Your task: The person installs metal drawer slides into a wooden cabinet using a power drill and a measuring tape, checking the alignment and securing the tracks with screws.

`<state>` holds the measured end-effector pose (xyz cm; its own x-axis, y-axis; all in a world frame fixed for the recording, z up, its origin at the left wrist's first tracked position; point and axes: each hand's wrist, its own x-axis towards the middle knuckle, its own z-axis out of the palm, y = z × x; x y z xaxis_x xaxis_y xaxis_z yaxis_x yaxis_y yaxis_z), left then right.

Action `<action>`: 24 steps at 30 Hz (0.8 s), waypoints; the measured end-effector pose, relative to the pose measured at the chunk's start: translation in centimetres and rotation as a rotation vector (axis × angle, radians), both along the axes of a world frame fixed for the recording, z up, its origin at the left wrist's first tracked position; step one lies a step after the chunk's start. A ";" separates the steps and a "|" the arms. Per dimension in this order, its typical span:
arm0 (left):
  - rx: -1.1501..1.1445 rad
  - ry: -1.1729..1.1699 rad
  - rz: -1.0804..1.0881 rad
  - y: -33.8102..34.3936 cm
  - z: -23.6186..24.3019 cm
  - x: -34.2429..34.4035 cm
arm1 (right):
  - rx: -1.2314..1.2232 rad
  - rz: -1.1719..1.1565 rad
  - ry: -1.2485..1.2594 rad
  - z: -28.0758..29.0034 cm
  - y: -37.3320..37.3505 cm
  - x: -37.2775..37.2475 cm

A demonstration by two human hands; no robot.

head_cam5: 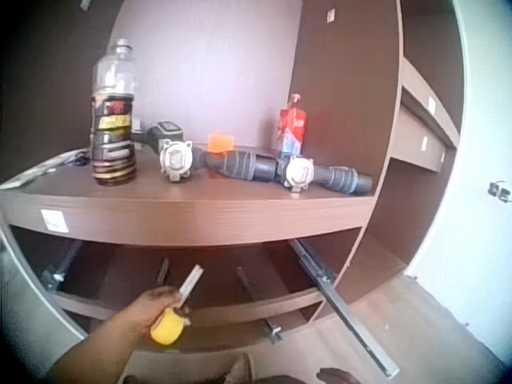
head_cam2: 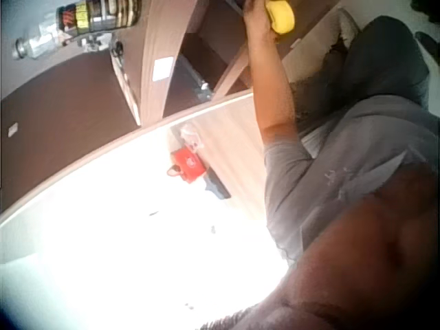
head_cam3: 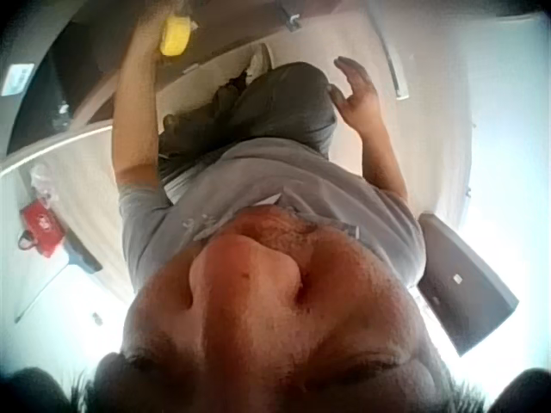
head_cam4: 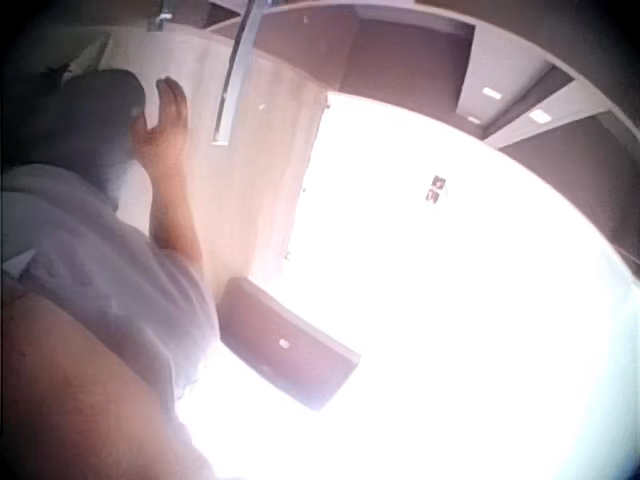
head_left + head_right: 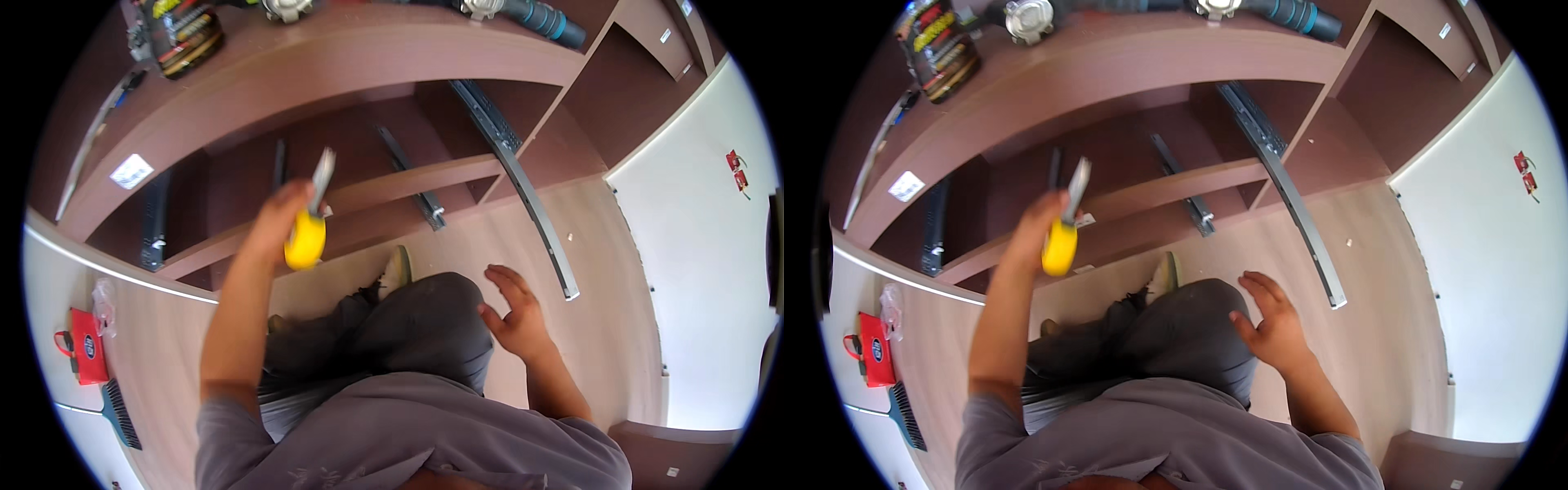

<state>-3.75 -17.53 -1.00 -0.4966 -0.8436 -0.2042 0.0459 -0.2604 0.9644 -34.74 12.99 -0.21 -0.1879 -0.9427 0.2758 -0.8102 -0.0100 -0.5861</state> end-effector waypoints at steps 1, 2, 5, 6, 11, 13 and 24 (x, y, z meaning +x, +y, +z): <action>-0.066 -0.040 0.014 3.3 0.0 1.6 | -0.013 0.046 -0.011 -0.1 -0.3 0.8; -0.135 -0.083 0.033 6.4 -0.3 3.4 | -0.040 0.093 -0.006 -0.1 -0.8 1.2; -0.280 -0.394 0.017 11.9 -3.0 10.3 | -0.128 0.187 0.025 0.7 -2.3 2.0; -0.337 -0.527 0.026 12.7 -3.6 12.7 | -0.159 0.191 0.032 1.3 -3.0 2.0; -0.136 -0.475 0.570 12.9 -9.7 26.7 | -0.260 0.241 0.062 4.7 -5.6 3.9; 0.013 -0.251 0.822 13.3 -12.4 31.7 | -0.287 0.271 0.094 5.7 -6.2 4.7; 0.692 -0.241 1.544 26.5 -36.7 42.4 | -0.602 0.067 0.511 19.7 -12.6 -3.2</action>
<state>38.61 8.94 -37.67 0.7290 -0.2035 -0.6536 0.5191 -0.4581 0.7216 -37.94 0.41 19.46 0.1516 -0.6089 0.7787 -0.9639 -0.2655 -0.0200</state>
